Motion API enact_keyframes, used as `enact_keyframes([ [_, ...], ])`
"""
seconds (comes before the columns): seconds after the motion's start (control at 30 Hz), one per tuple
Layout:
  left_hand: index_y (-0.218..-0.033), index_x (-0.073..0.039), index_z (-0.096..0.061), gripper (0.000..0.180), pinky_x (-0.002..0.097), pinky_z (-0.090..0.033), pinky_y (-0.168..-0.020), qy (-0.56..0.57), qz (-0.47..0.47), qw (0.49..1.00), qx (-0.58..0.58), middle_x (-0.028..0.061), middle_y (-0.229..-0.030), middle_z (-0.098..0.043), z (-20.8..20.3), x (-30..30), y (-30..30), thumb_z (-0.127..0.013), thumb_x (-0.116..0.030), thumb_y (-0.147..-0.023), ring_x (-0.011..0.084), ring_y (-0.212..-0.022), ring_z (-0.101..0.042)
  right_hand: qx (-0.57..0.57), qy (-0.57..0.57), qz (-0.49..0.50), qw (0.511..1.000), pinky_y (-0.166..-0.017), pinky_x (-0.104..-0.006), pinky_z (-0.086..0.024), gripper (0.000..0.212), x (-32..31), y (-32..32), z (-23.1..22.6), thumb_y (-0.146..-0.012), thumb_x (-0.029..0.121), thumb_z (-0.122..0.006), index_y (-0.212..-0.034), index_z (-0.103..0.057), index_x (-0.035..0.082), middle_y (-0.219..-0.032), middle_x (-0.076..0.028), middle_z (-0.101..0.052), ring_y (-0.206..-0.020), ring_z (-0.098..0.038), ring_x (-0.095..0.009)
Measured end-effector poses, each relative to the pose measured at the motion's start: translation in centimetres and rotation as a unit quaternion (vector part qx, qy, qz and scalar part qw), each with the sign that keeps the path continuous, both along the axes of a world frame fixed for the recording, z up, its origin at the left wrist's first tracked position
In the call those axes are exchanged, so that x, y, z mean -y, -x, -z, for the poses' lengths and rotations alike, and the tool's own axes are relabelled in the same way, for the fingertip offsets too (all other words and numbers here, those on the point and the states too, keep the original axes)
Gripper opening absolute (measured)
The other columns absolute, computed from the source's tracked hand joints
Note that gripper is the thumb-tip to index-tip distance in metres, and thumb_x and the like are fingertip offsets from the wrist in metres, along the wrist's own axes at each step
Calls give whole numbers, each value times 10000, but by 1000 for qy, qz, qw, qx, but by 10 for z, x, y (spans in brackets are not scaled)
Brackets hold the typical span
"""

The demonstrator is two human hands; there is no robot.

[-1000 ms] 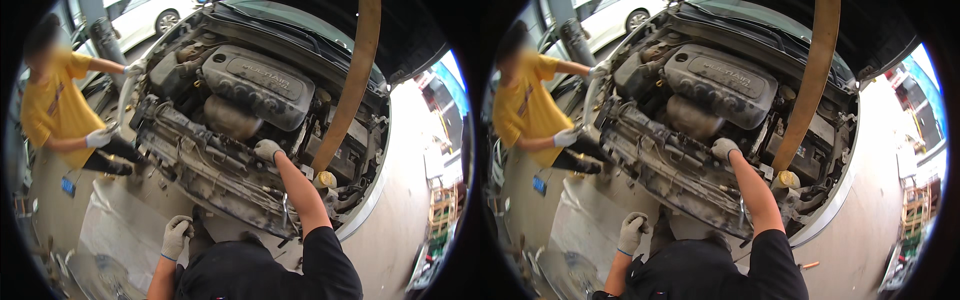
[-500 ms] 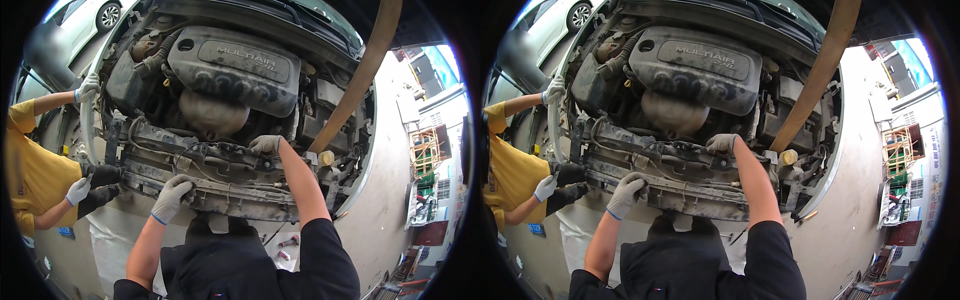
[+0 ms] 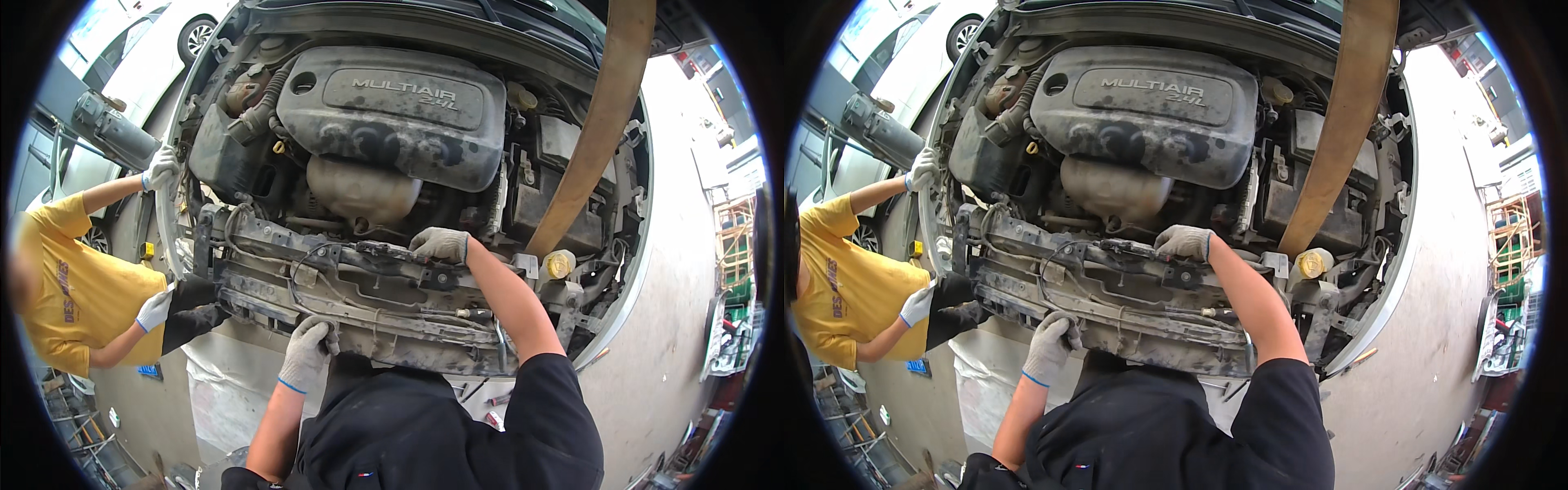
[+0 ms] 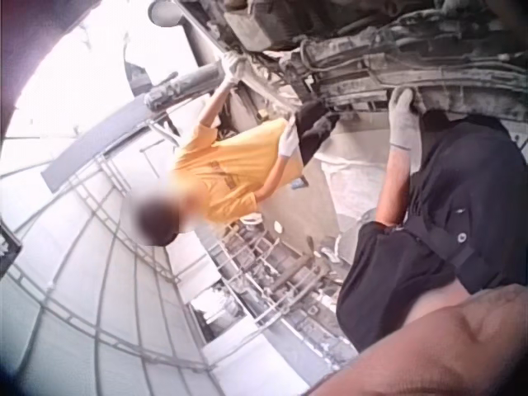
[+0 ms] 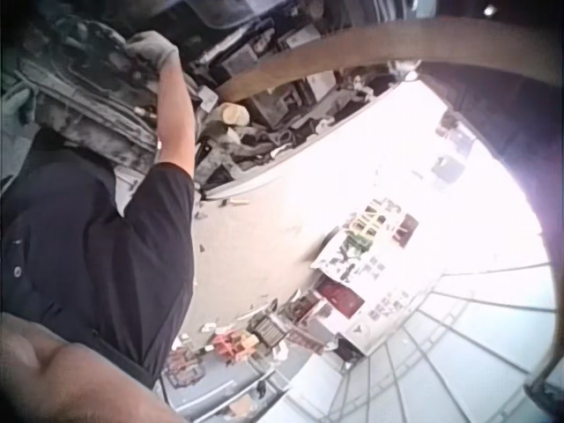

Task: The person retrieves a bolt from a container and walks to a white car with its hood open. They use a socket wrench to tighten bolts on the front radiator support area of the engine bay while another person assists nearby.

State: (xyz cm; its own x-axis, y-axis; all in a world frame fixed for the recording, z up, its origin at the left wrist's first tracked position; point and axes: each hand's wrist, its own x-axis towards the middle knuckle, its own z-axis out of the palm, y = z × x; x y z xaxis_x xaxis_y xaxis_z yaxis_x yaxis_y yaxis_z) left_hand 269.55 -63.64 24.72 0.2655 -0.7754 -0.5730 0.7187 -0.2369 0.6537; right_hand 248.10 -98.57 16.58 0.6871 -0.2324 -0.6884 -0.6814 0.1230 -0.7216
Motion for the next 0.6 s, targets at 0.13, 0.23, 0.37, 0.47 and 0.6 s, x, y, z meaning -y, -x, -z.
enact_keyframes([
  [0.13,-1045,-11,-683,121,322,-560,-609,-16,37,999,1,80,-840,-674,-7,26,-13,-620,-88,-975,192,-717,-650,-34,35,-14,999,-621,-292,-491,293,-4,-7,-31,-859,161,-725,-1080,-733,-32,-844,-42,-690,-715,-602,-108],
  [0.23,-1041,-26,-672,128,334,-553,-600,-24,49,997,52,67,-795,-662,-11,50,-22,-634,-122,-965,193,-674,-641,-30,25,-17,999,-610,-297,-491,312,-2,-6,-28,-862,182,-728,-1089,-734,-32,-837,-57,-698,-698,-609,-114],
  [0.37,-1052,-23,-680,133,305,-542,-602,-10,43,998,46,62,-824,-672,-13,63,-37,-640,-110,-959,162,-689,-640,-46,-34,21,998,-599,-309,-505,335,1,-2,-31,-852,196,-730,-1092,-732,-37,-830,-66,-701,-699,-626,-126],
  [0.47,-1078,-18,-688,150,291,-541,-608,-4,44,997,57,56,-849,-681,-10,66,-48,-637,-96,-961,145,-706,-643,-91,-14,-11,996,-606,-311,-523,345,1,-6,-30,-840,176,-738,-1104,-724,-47,-839,-69,-704,-715,-640,-133],
  [0.6,-1071,-10,-697,152,296,-543,-612,-8,25,997,73,48,-845,-673,-12,78,-52,-632,-97,-965,138,-703,-637,-54,-44,7,998,-624,-307,-537,361,0,-5,-31,-842,180,-751,-1109,-715,-60,-857,-68,-709,-736,-650,-131],
])
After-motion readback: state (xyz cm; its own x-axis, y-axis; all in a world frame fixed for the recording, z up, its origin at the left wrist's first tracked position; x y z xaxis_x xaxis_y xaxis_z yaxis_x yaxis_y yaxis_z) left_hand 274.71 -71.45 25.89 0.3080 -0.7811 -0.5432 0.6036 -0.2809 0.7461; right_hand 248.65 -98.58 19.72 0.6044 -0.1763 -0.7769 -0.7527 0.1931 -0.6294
